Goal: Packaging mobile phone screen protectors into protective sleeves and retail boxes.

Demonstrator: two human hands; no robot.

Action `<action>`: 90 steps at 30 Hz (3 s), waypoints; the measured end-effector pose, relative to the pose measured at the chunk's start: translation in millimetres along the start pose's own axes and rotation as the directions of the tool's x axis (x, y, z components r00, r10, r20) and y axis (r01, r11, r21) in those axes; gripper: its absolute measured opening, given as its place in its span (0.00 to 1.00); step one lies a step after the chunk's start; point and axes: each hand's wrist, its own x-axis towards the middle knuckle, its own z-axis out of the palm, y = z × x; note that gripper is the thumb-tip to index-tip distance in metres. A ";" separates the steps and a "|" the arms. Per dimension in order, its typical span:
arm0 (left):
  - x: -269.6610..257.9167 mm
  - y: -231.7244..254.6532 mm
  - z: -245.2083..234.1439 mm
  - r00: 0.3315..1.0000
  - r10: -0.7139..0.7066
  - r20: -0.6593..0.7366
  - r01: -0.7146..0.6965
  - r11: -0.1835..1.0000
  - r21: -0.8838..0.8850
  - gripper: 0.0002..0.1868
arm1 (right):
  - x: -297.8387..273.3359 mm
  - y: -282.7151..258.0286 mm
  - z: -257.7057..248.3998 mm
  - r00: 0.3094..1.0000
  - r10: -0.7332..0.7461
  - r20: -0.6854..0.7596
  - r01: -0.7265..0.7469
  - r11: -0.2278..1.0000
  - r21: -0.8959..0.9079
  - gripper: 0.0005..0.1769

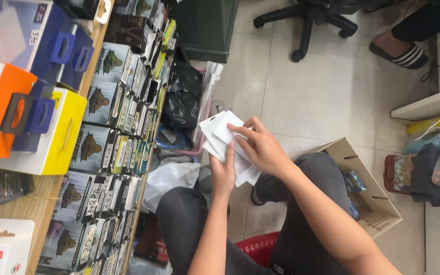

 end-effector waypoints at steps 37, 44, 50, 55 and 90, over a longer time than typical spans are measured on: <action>-1.3 16.0 -22.6 0.991 -0.026 0.134 0.021 0.999 0.037 0.21 | 6.8 33.2 -22.3 0.967 0.251 0.051 -0.203 0.629 0.751 0.23; 6.3 -26.4 -31.3 0.976 0.030 0.217 -0.070 0.981 0.178 0.20 | 10.9 50.2 -19.5 0.917 0.396 -0.053 -0.250 0.673 0.696 0.15; -2.0 18.2 -23.5 0.973 0.037 0.228 -0.100 0.957 0.272 0.22 | 9.7 28.1 -31.9 0.956 0.292 0.002 -0.221 0.718 0.660 0.03; -3.5 28.0 -19.2 0.968 -0.017 0.251 -0.060 0.953 0.295 0.20 | 8.2 15.2 -36.4 0.936 0.350 -0.051 -0.232 0.718 0.656 0.04; 2.6 -12.0 -20.3 0.989 0.021 0.147 -0.072 0.934 0.350 0.20 | 6.6 28.5 -33.8 0.987 0.158 0.042 -0.133 0.630 0.765 0.18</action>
